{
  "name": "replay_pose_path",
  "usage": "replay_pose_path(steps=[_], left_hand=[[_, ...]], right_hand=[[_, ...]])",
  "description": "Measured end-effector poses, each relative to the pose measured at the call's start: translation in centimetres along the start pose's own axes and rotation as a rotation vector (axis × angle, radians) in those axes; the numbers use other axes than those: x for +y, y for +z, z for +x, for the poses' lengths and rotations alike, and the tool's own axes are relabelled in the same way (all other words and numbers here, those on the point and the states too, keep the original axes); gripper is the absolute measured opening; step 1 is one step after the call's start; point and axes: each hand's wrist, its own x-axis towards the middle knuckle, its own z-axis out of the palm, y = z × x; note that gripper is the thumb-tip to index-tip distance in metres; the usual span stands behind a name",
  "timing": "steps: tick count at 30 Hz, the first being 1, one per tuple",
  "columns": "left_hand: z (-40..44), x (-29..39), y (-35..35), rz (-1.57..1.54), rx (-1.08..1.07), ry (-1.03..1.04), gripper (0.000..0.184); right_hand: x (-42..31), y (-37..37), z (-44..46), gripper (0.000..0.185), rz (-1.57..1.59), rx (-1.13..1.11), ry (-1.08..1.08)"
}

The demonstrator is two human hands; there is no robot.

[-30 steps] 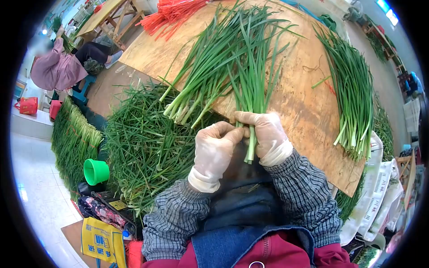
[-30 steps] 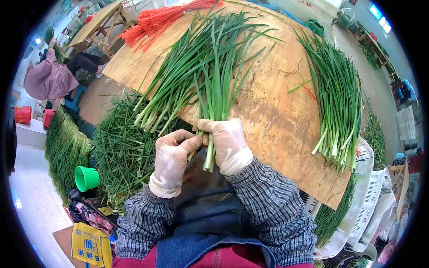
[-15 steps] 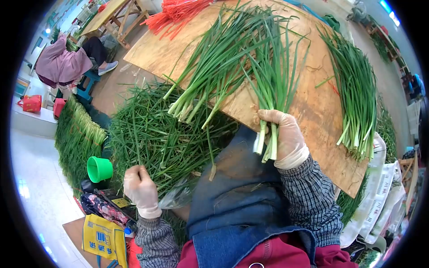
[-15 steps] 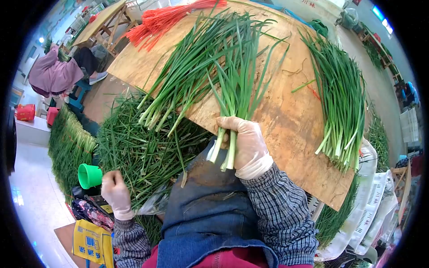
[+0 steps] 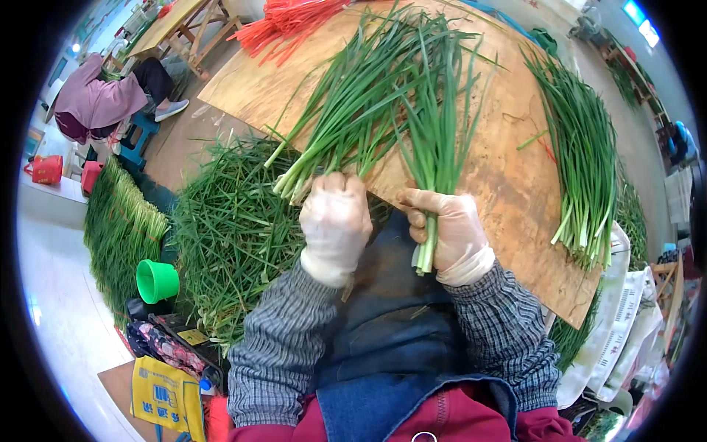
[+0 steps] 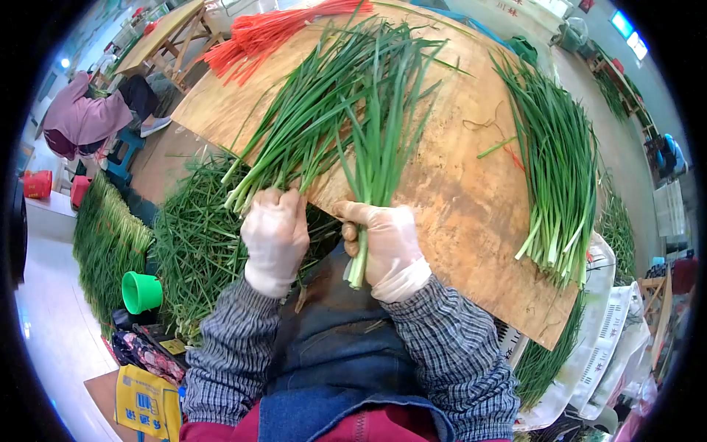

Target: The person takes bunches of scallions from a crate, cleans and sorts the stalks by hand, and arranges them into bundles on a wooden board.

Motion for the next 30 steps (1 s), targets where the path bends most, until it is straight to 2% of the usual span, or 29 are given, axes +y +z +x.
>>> replay_pose_path(steps=[1, 3, 4, 7, 11, 13, 15, 16, 19, 21, 23, 24, 25, 27, 28, 30], left_hand=[[-0.3, 0.7, -0.7, -0.09, 0.081, -0.014, 0.019], [-0.8, 1.9, -2.2, -0.211, 0.053, -0.048, 0.02], [-1.0, 2.3, -2.5, -0.255, 0.045, 0.002, 0.024], [-1.7, 3.1, -4.2, -0.284, -0.062, 0.051, 0.025], [-4.9, 1.4, -7.9, -0.36, -0.192, 0.151, 0.012], [-8.4, -1.6, -9.0, -0.135, -0.356, 0.066, 0.016], [-8.6, -3.4, -9.4, 0.204, -0.488, -0.089, 0.019], [-8.3, -3.7, -9.3, 0.166, -0.406, -0.112, 0.016], [-4.8, -0.7, -8.4, -0.469, -0.233, -0.282, 0.016], [-2.2, 0.6, -6.9, -0.42, -0.167, 0.068, 0.012], [-1.4, 3.1, -5.5, -1.03, -0.352, -0.765, 0.008], [-1.5, 3.5, -5.5, -0.964, -0.278, -0.679, 0.009], [-1.6, 3.2, -5.2, -0.794, -0.088, -0.383, 0.008], [-2.6, 2.0, -5.0, -0.567, 0.007, -0.331, 0.008], [-3.0, 1.2, -4.8, -0.432, 0.005, -0.363, 0.01], [-3.5, 0.0, -4.2, -0.223, 0.133, -0.33, 0.015]], right_hand=[[0.1, 0.2, 0.0, 0.012, -0.032, -0.012, -0.008], [0.5, 0.6, 0.2, 0.006, -0.041, -0.024, 0.028], [0.8, 0.9, 0.2, 0.005, -0.046, -0.033, 0.049], [1.3, 1.0, 0.4, 0.004, -0.062, -0.001, 0.047], [0.8, 0.0, 0.5, 0.004, 0.047, 0.048, 0.015], [-0.1, -0.8, 0.3, 0.005, 0.076, -0.047, 0.013], [0.0, -0.9, 0.0, 0.006, 0.034, -0.052, 0.045], [0.0, -0.7, -0.1, 0.007, 0.007, -0.064, 0.063], [0.4, 0.3, -0.9, 0.007, -0.048, -0.083, 0.06], [0.6, 0.4, -1.0, 0.008, -0.055, -0.056, 0.061], [0.7, 0.0, -1.0, 0.009, -0.076, -0.038, 0.036], [0.6, -0.5, -0.8, 0.009, -0.017, -0.046, 0.043], [0.2, -1.0, -0.7, 0.007, 0.081, -0.078, 0.056], [-0.5, -1.9, -0.4, 0.007, 0.131, -0.012, -0.047], [-0.8, -2.6, -0.3, 0.011, 0.22, -0.054, -0.002], [-0.9, -2.7, -0.1, 0.015, 0.319, -0.077, 0.056]])
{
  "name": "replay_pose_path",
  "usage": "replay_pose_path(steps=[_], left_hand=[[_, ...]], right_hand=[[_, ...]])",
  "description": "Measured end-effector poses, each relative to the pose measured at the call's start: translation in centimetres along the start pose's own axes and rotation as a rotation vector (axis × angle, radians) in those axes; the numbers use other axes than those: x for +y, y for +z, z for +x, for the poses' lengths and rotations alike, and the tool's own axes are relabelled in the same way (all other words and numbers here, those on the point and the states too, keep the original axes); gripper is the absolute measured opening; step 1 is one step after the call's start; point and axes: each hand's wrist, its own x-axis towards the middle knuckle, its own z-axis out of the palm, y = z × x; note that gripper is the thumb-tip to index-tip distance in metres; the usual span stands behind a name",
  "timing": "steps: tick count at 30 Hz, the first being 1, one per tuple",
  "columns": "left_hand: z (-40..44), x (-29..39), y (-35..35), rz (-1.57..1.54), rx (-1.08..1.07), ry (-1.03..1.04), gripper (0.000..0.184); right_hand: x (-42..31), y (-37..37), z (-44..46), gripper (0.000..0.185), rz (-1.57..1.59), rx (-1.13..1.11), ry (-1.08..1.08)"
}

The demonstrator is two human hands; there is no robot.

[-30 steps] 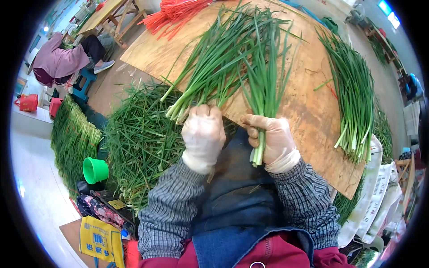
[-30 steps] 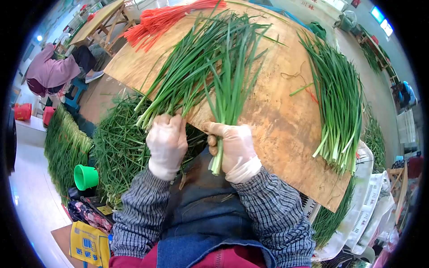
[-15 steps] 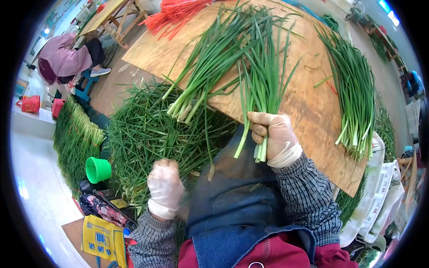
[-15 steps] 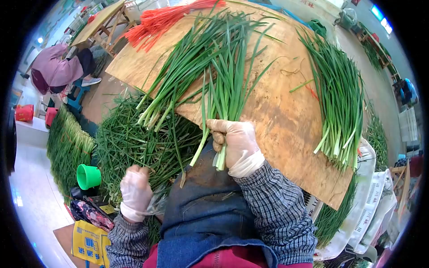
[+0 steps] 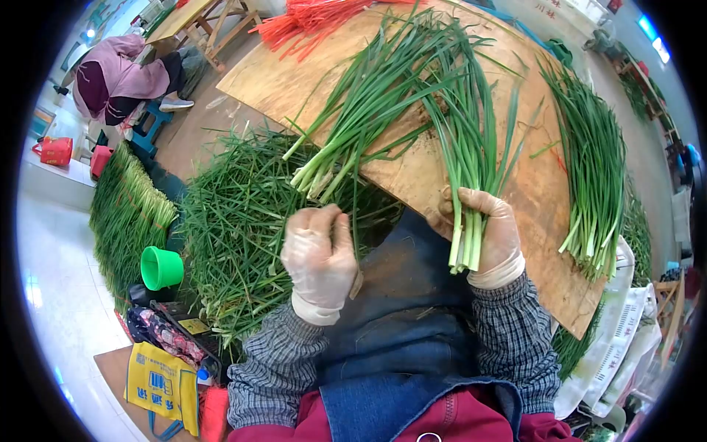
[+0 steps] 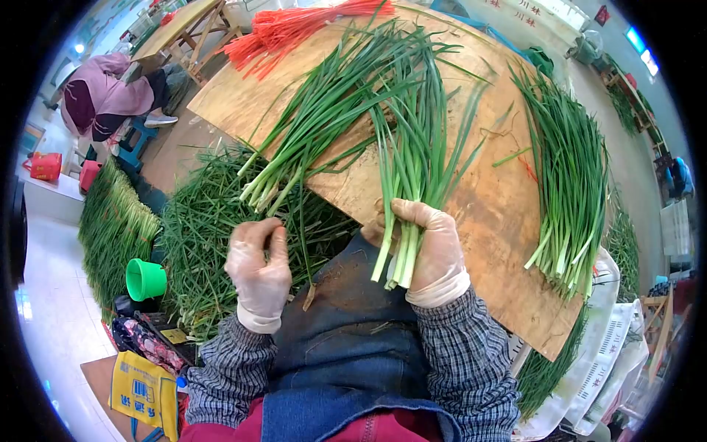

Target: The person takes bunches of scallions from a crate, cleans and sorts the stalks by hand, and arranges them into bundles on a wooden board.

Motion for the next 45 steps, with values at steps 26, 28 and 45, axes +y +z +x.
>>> replay_pose_path(steps=[26, 28, 45], left_hand=[[5.0, -2.8, -1.2, 0.325, -0.187, 0.178, 0.025], [6.3, -3.3, 1.3, 0.525, -0.253, 0.136, 0.022], [1.0, 4.0, -1.2, -1.097, -0.594, -1.1, 0.013]], right_hand=[[0.5, 1.8, -0.1, 0.027, -0.061, -0.08, 0.087], [0.4, 2.0, -0.3, 0.017, -0.049, -0.073, 0.076], [2.3, 1.4, -0.7, 0.014, -0.159, -0.007, 0.03]])
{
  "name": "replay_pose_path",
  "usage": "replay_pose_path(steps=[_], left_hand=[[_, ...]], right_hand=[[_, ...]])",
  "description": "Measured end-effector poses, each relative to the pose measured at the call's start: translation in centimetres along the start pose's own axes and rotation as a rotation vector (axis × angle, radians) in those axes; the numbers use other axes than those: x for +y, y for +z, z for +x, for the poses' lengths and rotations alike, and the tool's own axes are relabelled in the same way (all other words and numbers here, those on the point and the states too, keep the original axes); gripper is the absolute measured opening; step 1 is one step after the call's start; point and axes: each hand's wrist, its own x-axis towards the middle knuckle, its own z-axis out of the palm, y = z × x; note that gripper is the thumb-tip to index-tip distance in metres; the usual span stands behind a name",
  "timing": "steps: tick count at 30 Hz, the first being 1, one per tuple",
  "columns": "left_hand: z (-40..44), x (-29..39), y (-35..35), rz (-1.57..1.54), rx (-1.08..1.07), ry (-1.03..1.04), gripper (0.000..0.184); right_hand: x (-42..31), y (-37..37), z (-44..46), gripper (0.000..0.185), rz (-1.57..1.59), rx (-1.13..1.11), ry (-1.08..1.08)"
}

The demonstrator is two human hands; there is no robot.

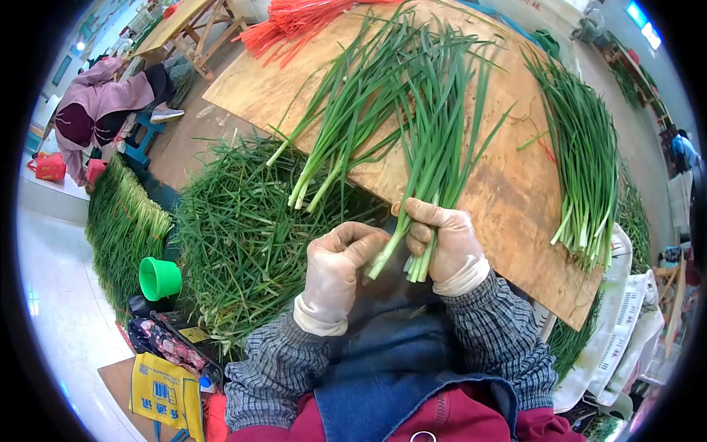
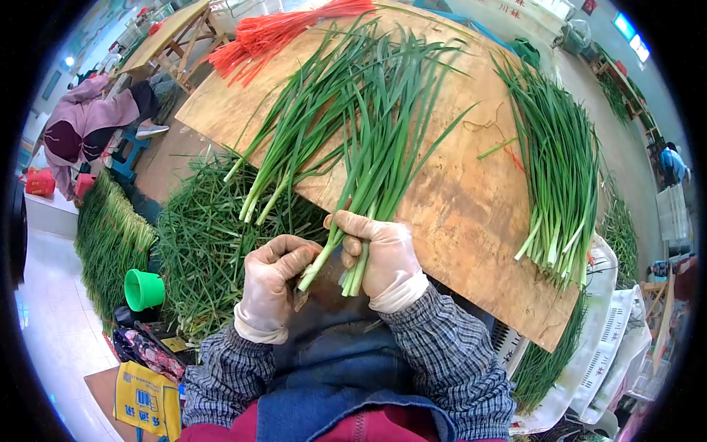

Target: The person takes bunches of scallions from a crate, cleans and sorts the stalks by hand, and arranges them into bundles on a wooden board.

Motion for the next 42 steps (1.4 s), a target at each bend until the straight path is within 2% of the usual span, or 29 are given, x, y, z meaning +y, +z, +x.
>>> replay_pose_path(steps=[3, 6, 7, 10, 11, 15, 18, 20, 22, 25, 28, 31, 34, 35, 38, 39, 42], left_hand=[[-0.3, 0.4, -0.2, 0.031, -0.012, 0.015, 0.013], [-0.1, -0.1, 0.4, 0.291, -0.099, 0.141, 0.013], [0.3, -1.0, 0.1, 0.437, -0.125, 0.29, 0.011], [0.0, -1.9, 0.0, 0.863, 0.025, 0.867, 0.01], [-0.4, -1.6, 0.2, 0.945, 0.062, 0.95, 0.013], [-1.4, -1.9, -2.4, 0.994, 0.034, 0.925, 0.013], [-2.2, -2.1, -5.3, 1.002, 0.156, 0.871, 0.012], [-1.3, -1.8, -6.2, 1.241, 0.318, 0.974, 0.008], [0.0, -1.5, -5.7, 1.417, 0.393, 0.981, 0.011], [2.3, -1.0, -3.4, 1.377, 0.522, 1.146, 0.025], [4.6, -0.1, -1.8, 1.593, 0.588, 0.807, 0.026], [6.0, 0.3, -1.8, 1.662, 0.548, 0.621, 0.028], [5.4, -0.1, -2.2, 1.488, 0.428, 0.723, 0.03], [5.0, -0.2, -1.7, 1.476, 0.48, 0.801, 0.029], [4.8, -0.5, -0.6, 1.645, 0.561, 0.735, 0.026], [5.5, -1.0, -1.0, 1.666, 0.583, 0.938, 0.02], [6.2, -1.4, -2.1, 1.712, 0.617, 0.993, 0.016]], right_hand=[[-0.2, -0.1, -0.1, 0.014, 0.029, 0.004, 0.007], [-0.1, -0.1, -0.2, 0.013, -0.02, 0.02, 0.003], [-0.1, -0.2, -0.3, 0.013, -0.044, 0.021, 0.011], [0.0, 0.1, -0.5, 0.011, -0.076, 0.073, -0.016], [0.1, 0.3, -0.5, 0.01, -0.08, 0.098, -0.03], [1.2, 0.4, -0.8, 0.013, -0.123, 0.06, -0.024], [-0.3, -0.7, -0.2, 0.015, -0.068, 0.107, -0.079], [-1.7, -2.1, 0.1, 0.016, 0.025, -0.061, -0.106], [-2.0, -2.0, -0.1, 0.017, -0.118, 0.099, -0.099], [-1.9, -1.6, -0.7, 0.018, 0.039, 0.062, -0.053], [-1.7, -1.8, -0.5, 0.019, 0.097, 0.023, -0.028], [-1.9, -1.2, -0.5, 0.018, 0.114, 0.083, -0.003], [-1.4, -2.5, 0.5, 0.019, 0.263, -0.169, 0.026], [-1.4, -1.5, 0.2, 0.02, 0.222, -0.097, 0.013], [-1.2, -2.1, 0.3, 0.019, 0.221, -0.144, 0.041], [-1.2, -2.2, 0.2, 0.021, 0.218, -0.162, 0.045], [-1.6, -2.1, -0.1, 0.024, 0.21, -0.191, 0.048]])
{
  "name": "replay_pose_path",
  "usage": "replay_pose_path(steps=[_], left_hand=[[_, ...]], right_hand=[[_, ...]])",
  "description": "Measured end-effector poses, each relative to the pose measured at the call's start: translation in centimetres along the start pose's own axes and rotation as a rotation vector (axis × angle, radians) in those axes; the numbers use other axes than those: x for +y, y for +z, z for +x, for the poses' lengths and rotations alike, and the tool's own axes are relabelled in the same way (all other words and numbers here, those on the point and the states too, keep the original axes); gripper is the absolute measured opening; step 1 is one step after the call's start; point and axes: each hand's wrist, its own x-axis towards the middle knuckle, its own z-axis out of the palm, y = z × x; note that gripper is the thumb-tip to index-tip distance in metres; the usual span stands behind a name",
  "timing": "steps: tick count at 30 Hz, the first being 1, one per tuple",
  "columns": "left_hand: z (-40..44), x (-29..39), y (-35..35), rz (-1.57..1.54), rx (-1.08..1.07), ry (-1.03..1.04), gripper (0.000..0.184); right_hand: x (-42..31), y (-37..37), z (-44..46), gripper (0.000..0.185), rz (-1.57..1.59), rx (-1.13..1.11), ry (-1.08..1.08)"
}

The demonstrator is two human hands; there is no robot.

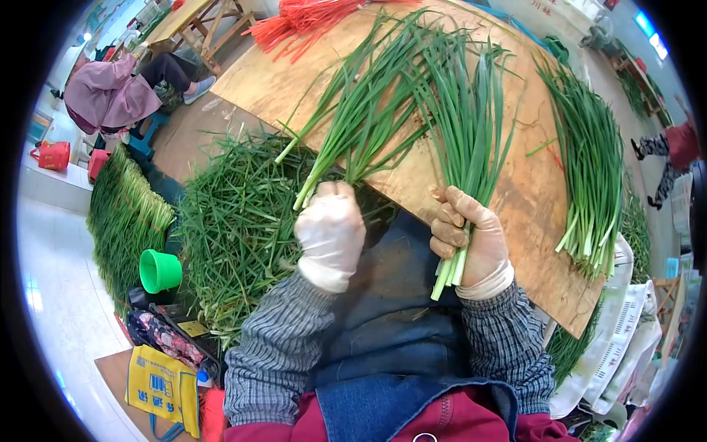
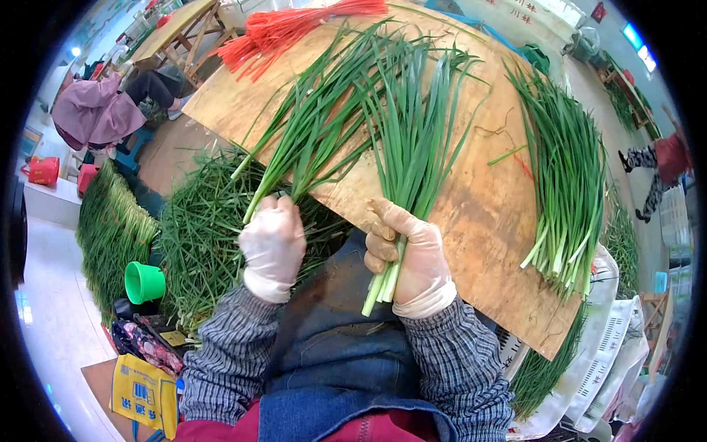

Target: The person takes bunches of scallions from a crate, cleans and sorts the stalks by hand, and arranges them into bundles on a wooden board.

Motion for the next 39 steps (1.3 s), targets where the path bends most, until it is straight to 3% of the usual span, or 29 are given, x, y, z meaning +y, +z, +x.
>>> replay_pose_path(steps=[3, 5, 7, 8, 10, 12, 14, 18, 22, 24, 26, 27, 35, 38, 39], left_hand=[[-1.4, -1.9, -3.0, -0.261, 0.119, -0.065, 0.003], [-3.4, -4.3, -6.5, -0.411, 0.232, -0.173, 0.005], [-5.8, -8.2, -8.9, -0.158, 0.205, -0.457, 0.007], [-7.1, -11.4, -8.9, 0.219, 0.147, -0.309, 0.006], [-8.1, -13.3, -8.6, 0.346, -0.095, -0.449, 0.011], [-7.1, -11.8, -7.2, 0.033, 0.03, -0.346, 0.017], [-3.7, -8.3, -6.7, -0.355, -0.114, -0.415, 0.019], [0.2, -5.1, -3.1, -0.465, -0.193, -0.318, 0.018], [-0.1, -2.4, -4.7, -0.42, 0.095, -0.219, 0.012], [-1.2, -1.0, -5.1, -0.656, 0.165, -0.164, 0.017], [-2.2, 0.4, -5.5, -0.815, 0.082, -0.217, 0.02], [-2.6, 1.0, -5.6, -0.836, 0.072, -0.182, 0.013], [-4.4, 3.2, -6.0, -0.514, 0.06, 0.081, 0.029], [-4.1, 2.6, -6.5, -1.215, -0.366, -0.338, 0.033], [-3.1, 2.3, -6.9, -1.496, -0.647, -0.687, 0.034]], right_hand=[[-0.3, 0.0, 0.1, 0.021, 0.003, 0.01, 0.02], [-0.2, -0.4, 0.4, 0.021, 0.033, -0.007, 0.05], [0.1, -0.4, 0.7, 0.021, 0.042, -0.004, 0.062], [0.3, -0.3, 0.8, 0.021, 0.044, -0.005, 0.07], [0.7, 0.4, 0.8, 0.022, -0.008, 0.042, 0.036], [1.0, 1.1, 0.7, 0.023, -0.032, 0.077, 0.013], [1.0, 1.5, 0.6, 0.025, -0.027, 0.102, -0.004], [0.6, 1.0, 0.5, 0.025, -0.087, 0.044, -0.014], [0.6, 0.6, 0.6, 0.022, -0.076, 0.056, -0.037], [1.1, 1.4, 0.8, 0.017, -0.167, 0.138, -0.072], [1.5, 1.8, 0.9, 0.015, -0.203, 0.165, -0.09], [1.6, 1.8, 0.9, 0.015, -0.24, 0.181, -0.097], [1.8, 1.4, 0.5, 0.015, -0.339, 0.212, -0.123], [1.6, 0.7, 0.6, 0.013, -0.268, 0.171, -0.066], [1.6, 0.5, 0.7, 0.013, -0.221, 0.146, -0.049]])
